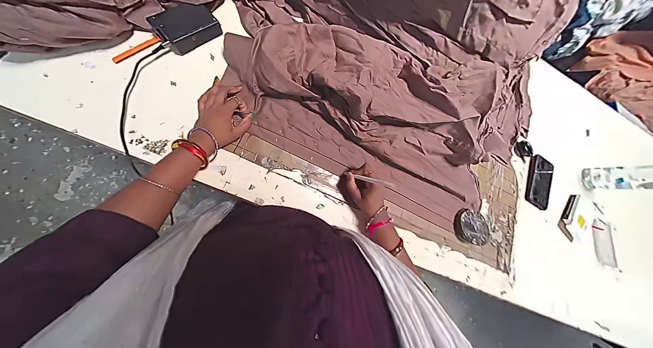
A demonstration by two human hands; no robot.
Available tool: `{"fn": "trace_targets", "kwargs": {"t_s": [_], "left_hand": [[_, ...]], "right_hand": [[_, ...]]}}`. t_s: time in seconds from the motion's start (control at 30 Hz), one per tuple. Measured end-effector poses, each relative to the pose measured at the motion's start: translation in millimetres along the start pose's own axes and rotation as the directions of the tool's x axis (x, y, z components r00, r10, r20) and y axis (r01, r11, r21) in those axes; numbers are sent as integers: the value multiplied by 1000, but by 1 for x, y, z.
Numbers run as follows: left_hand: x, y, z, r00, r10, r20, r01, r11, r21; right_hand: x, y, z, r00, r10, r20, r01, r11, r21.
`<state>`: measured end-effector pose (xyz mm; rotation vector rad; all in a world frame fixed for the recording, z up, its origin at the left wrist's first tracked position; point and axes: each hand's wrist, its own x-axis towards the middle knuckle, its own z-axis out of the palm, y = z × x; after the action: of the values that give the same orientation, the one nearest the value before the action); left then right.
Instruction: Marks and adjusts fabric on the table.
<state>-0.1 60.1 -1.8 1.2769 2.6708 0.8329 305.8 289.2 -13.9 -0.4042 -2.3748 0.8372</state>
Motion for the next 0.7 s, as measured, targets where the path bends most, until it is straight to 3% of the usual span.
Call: {"fn": "trace_targets", "kwargs": {"t_s": [0.07,0.1,0.17,0.27,0.4,0.47,0.53,0.6,0.63,0.7], "left_hand": [[-2,0,0,1000,6,6,-6,1000,2],[-1,0,0,1000,10,4,-10,1000,5],[2,-1,-1,1000,13,3,-13,1000,8],[-1,1,-2,1000,-8,27,8,1000,-3],[0,0,-2,1000,-2,15,2,1000,-8],[0,0,-1,1000,-9,15,9,1000,-7],[0,0,-1,1000,-9,15,9,1000,-1],[1,0,-2,1000,-15,26,15,1000,0],[0,-1,-1,1000,-14,25,14,1000,1],[-2,-4,2,1000,2,4,-2,1000,14]], "right_hand": [[3,-10,4,999,-2,-47,-7,981,-192],[4,-9,7,994,29,-109,-46,986,-159],[9,-4,8,966,162,-200,-147,985,88],[8,5,9,959,225,-170,-188,960,205],[16,-4,10,981,146,-128,-154,986,-62],[21,-6,11,962,200,-186,-217,973,-80],[22,-5,4,857,440,-267,-372,888,269],[19,-9,-17,730,633,-258,-353,673,650],[11,-9,-31,731,639,-241,-323,634,703],[-17,2,-53,814,548,-193,-313,694,649]]}}
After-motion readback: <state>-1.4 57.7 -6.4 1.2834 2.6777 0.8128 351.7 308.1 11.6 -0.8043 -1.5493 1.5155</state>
